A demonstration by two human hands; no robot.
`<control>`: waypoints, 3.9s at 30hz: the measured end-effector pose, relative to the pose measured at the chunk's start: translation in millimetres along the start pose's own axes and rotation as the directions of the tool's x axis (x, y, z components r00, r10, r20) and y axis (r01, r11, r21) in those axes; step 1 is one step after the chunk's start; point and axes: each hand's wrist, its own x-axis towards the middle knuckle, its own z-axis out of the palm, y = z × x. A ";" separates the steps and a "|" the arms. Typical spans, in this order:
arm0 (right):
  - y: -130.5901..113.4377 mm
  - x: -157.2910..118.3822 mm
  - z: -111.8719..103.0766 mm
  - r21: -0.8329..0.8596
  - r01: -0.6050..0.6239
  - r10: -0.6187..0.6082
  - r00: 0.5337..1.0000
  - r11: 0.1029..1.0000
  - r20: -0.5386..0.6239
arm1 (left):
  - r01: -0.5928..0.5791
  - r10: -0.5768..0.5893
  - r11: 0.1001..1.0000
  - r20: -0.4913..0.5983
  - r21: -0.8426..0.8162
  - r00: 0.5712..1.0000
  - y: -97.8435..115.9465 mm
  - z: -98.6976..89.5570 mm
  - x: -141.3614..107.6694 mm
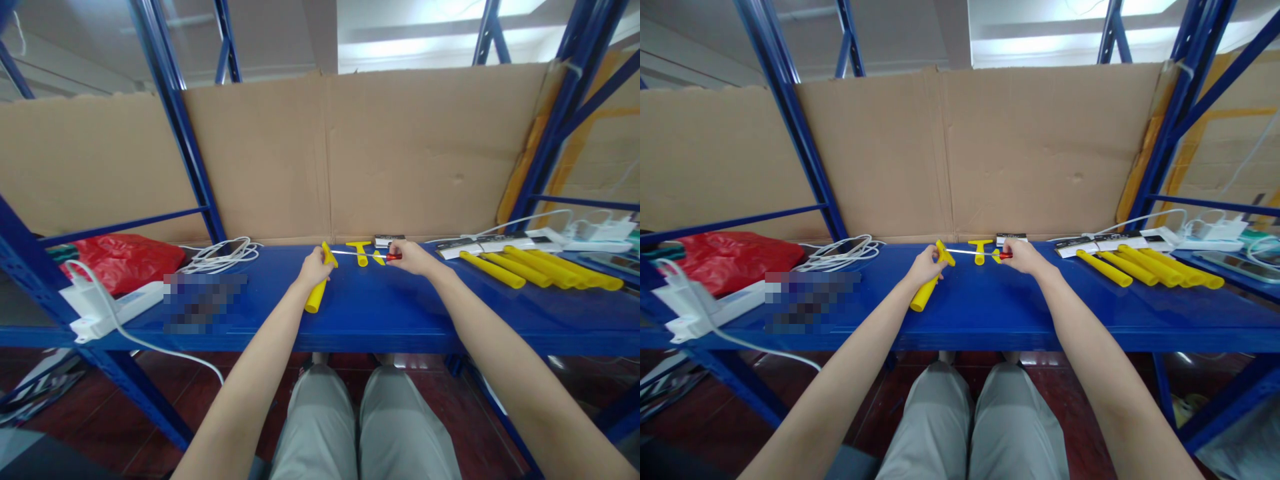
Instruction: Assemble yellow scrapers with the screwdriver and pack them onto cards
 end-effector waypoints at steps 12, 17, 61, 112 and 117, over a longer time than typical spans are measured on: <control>-20.6 -9.7 -15.8 -0.437 0.031 -0.045 0.999 0.899 -0.022 | -0.073 0.077 0.989 -0.032 0.128 0.996 -3.5 -0.7 6.4; -21.1 -8.4 -15.6 -0.459 0.030 -0.036 0.999 0.888 -0.004 | -0.074 0.078 0.989 -0.029 0.130 0.997 -3.1 -0.8 5.6; -18.6 -6.7 -6.3 -0.280 -0.079 0.116 0.986 0.957 0.120 | -0.074 0.074 0.997 0.007 0.025 0.997 -6.2 -0.5 4.7; -14.8 -6.8 -2.7 -0.244 -0.129 0.150 0.986 0.961 0.068 | -0.038 0.038 0.999 0.050 -0.004 0.998 -9.2 -0.6 10.6; -11.4 -5.7 -1.8 -0.215 -0.103 0.125 0.988 0.971 0.093 | -0.049 0.050 0.999 0.047 -0.021 0.998 -9.8 -0.3 10.1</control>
